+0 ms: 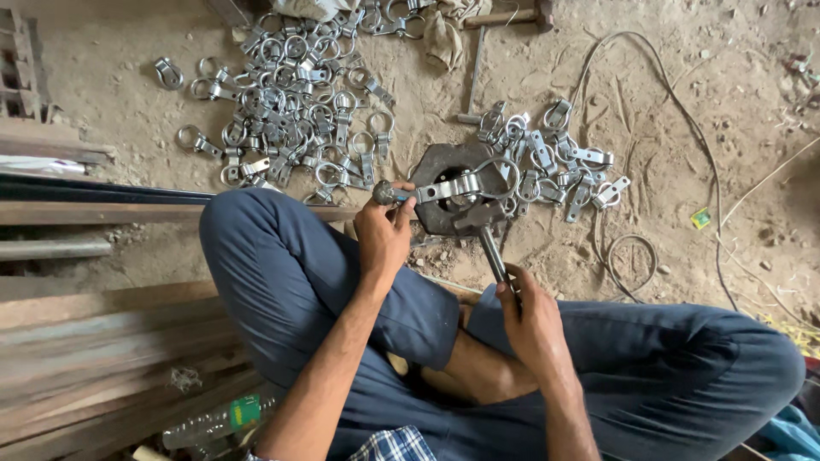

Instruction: The person assembles metal clips by placing components into a jig, inserting a pin, and striking the pin with a hammer. They repeat these actions for multiple items taken from a pile on the floor.

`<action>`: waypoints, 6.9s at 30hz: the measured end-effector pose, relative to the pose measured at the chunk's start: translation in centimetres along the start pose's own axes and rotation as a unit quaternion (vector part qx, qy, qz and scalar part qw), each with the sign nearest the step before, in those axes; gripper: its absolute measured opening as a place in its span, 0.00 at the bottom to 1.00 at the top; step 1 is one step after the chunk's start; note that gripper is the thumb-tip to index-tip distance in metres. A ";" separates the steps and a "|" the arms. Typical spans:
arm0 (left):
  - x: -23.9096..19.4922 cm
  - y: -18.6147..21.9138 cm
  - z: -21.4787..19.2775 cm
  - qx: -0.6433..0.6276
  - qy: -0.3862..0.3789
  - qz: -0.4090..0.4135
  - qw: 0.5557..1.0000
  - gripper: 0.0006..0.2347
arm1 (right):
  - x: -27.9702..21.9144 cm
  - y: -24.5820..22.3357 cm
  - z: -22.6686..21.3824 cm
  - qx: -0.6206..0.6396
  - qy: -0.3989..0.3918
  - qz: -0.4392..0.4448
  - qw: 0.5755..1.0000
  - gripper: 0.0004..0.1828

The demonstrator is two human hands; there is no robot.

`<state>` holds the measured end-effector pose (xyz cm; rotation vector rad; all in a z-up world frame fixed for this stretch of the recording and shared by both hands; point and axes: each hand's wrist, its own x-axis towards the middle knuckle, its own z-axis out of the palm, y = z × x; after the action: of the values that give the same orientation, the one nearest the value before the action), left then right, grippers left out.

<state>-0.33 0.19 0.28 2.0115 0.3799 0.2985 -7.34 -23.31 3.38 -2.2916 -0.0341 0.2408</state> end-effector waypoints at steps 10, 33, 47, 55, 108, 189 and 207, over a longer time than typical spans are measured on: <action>0.6 1.6 0.1 0.008 -0.008 0.074 0.997 0.07 | 0.3 -1.7 0.1 -0.045 0.038 0.012 0.998 0.15; 1.0 0.9 0.8 0.045 -0.037 0.032 0.998 0.08 | -0.7 -0.4 2.4 -0.028 0.012 0.040 0.999 0.15; 1.6 0.3 0.8 0.035 0.002 0.084 0.996 0.08 | 0.4 -0.7 2.4 0.056 -0.063 0.078 0.993 0.18; 1.6 0.4 0.7 0.024 0.008 0.071 0.997 0.06 | 3.2 -3.4 5.3 0.094 -0.020 0.003 0.995 0.20; 1.0 -0.9 2.6 0.089 0.006 0.110 0.990 0.07 | 0.6 2.5 0.3 0.042 0.025 0.045 0.998 0.20; 10.2 -5.0 5.8 -0.019 -0.203 0.114 0.972 0.18 | 8.6 5.4 5.3 0.232 0.159 -0.085 0.956 0.28; 11.1 1.2 3.5 -0.126 -0.260 -0.221 0.931 0.18 | 8.5 0.8 3.1 0.194 0.080 0.184 0.960 0.24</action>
<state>11.34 1.17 0.31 1.6158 0.4166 -0.4430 0.37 -20.69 -0.56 -1.9024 0.4867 0.2288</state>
